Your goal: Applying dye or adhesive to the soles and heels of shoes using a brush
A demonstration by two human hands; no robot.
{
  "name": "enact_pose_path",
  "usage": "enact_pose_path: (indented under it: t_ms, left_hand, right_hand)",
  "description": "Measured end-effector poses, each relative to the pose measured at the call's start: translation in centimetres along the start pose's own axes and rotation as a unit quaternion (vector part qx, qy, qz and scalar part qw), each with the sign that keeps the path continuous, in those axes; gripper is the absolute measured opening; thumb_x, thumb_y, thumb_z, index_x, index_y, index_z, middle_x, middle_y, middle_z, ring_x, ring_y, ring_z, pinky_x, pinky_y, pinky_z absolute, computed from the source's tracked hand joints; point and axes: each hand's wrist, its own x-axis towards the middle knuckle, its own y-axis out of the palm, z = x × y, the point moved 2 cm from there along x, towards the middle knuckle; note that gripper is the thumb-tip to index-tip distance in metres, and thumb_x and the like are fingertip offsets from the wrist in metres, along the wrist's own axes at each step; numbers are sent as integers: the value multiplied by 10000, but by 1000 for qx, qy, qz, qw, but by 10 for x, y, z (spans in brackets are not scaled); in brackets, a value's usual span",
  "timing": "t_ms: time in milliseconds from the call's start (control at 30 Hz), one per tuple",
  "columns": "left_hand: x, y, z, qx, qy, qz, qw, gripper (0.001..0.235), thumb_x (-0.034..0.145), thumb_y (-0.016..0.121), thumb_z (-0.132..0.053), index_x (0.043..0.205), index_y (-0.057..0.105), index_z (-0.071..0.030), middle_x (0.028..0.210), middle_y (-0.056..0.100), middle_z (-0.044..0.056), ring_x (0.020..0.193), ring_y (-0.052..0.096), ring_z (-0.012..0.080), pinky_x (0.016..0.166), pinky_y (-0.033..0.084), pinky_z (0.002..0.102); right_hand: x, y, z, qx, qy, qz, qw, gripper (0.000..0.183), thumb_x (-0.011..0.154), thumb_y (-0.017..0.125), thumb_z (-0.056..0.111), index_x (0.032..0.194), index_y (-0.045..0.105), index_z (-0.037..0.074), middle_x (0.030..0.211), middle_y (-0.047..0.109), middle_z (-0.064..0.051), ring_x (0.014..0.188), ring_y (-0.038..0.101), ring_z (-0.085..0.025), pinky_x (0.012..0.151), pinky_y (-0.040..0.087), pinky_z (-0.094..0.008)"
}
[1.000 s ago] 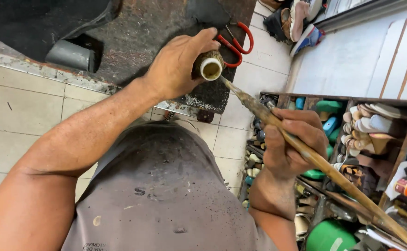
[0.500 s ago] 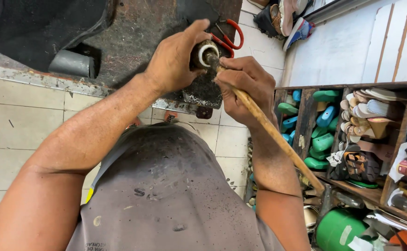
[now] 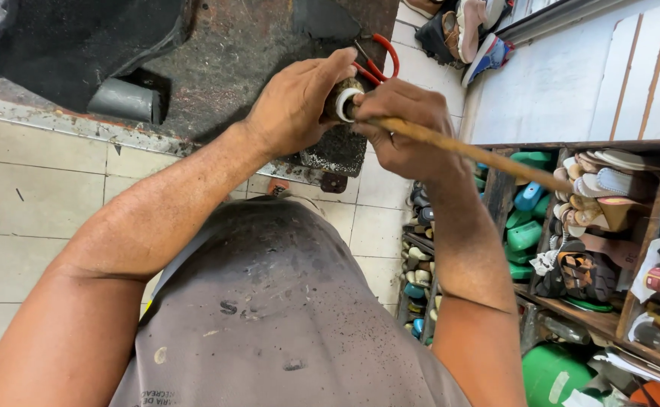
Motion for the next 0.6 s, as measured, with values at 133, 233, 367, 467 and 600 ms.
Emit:
enact_pose_path:
  t_ms: [133, 233, 367, 467, 600]
  left_hand:
    - [5, -3, 0, -15, -36, 2, 999, 1060, 889, 944, -110, 1573, 137, -42, 1360, 690, 159, 1098, 697, 405, 908, 562, 522]
    - [19, -11, -4, -36, -87, 9, 996, 1083, 847, 932, -61, 1546, 105, -69, 1282, 723, 140, 954, 715, 382, 721, 560, 517]
    - [31, -18, -1, -73, -184, 64, 978, 1086, 766, 942, -71, 1486, 128, -82, 1256, 735, 109, 917, 718, 407, 668, 561, 558]
    - [31, -24, 4, -107, -247, 64, 961, 1101, 722, 965, -86, 1473, 161, -64, 1273, 739, 148, 992, 724, 439, 788, 570, 545]
    - [36, -27, 1, -140, -274, 66, 949, 1086, 727, 955, -79, 1477, 170, -74, 1313, 715, 152, 1059, 707, 436, 862, 571, 545]
  right_hand:
    - [24, -13, 16, -116, 45, 44, 991, 160, 968, 784, -36, 978, 651, 53, 874, 671, -84, 735, 610, -208, 632, 509, -343]
    - [28, -16, 23, -97, 60, -70, 991, 164, 957, 809, -28, 968, 654, 24, 863, 664, -109, 746, 598, -237, 696, 491, -388]
    - [13, -33, 19, 11, 83, -290, 953, 155, 971, 696, -31, 999, 609, 95, 804, 613, -63, 600, 529, -162, 515, 471, -284]
    - [6, -49, 12, 104, 99, -408, 902, 129, 991, 688, 78, 955, 567, 54, 615, 493, -98, 416, 470, -211, 370, 408, -309]
    - [-30, -27, -28, 231, 211, -486, 816, 42, 999, 723, 68, 985, 706, 104, 783, 708, -54, 560, 652, -173, 435, 519, -259]
